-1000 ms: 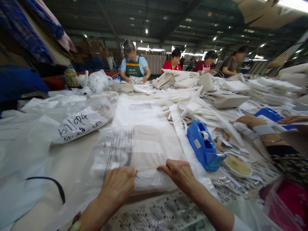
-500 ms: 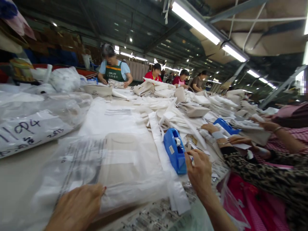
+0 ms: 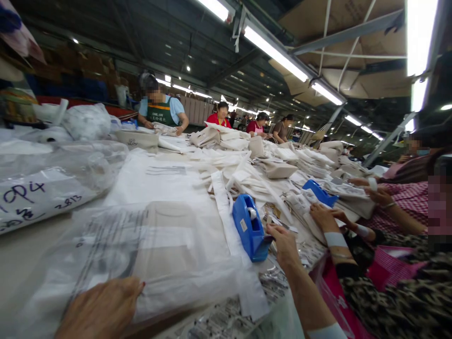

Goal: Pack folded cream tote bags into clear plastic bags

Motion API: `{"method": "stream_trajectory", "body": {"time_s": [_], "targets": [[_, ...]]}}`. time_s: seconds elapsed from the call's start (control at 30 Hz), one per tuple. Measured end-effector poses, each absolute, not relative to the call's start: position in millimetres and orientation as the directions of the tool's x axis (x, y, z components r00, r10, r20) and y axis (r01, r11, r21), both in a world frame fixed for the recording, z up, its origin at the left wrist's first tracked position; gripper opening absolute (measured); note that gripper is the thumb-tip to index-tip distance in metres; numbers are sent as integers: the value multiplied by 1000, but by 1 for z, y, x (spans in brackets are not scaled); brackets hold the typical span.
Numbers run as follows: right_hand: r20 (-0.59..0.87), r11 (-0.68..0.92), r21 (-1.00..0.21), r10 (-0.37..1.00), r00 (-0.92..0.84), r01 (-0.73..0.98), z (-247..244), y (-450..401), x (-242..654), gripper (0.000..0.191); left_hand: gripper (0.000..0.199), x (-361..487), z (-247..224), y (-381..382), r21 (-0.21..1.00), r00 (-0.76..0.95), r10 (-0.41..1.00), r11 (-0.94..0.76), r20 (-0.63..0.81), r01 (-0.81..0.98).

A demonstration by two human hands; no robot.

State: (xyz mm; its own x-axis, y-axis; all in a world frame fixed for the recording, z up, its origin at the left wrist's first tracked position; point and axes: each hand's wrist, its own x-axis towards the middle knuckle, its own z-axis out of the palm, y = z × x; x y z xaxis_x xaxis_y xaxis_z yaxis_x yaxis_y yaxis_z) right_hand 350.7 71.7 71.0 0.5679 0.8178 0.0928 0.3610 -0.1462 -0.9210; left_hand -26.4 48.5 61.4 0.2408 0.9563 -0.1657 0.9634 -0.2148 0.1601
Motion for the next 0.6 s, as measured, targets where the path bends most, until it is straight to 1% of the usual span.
{"method": "stream_trajectory", "body": {"time_s": [0.07,0.1,0.13,0.23,0.3,0.37,0.47,0.53,0.6], "targets": [[144,-88,-934,793,591,345,67,51,349,33,46,-19,70,46,87,206,958,-192,-201,978],[137,-75,-947,786,603,313,63,39,347,34,49,-16,73,45,56,196,955,-188,-225,981],[103,-77,-963,783,613,259,57,28,345,34,50,-14,75,44,43,192,953,-187,-235,981],[-80,-143,-988,796,600,57,40,8,337,38,51,-12,79,45,44,180,949,-175,-259,984],[-156,-194,-981,805,572,5,34,7,334,41,50,-13,81,46,66,170,939,-158,-299,985],[-192,-231,-973,811,553,1,34,12,336,41,49,-14,84,46,85,193,932,-175,-307,981],[-224,-291,-956,812,538,42,38,18,343,40,47,-13,89,44,91,217,939,-200,-267,976],[-247,-341,-936,811,530,85,38,17,350,37,45,-11,91,43,91,192,946,-174,-261,980],[-225,-379,-904,814,536,196,37,11,354,35,45,-9,91,42,101,175,950,-153,-257,983]]}}
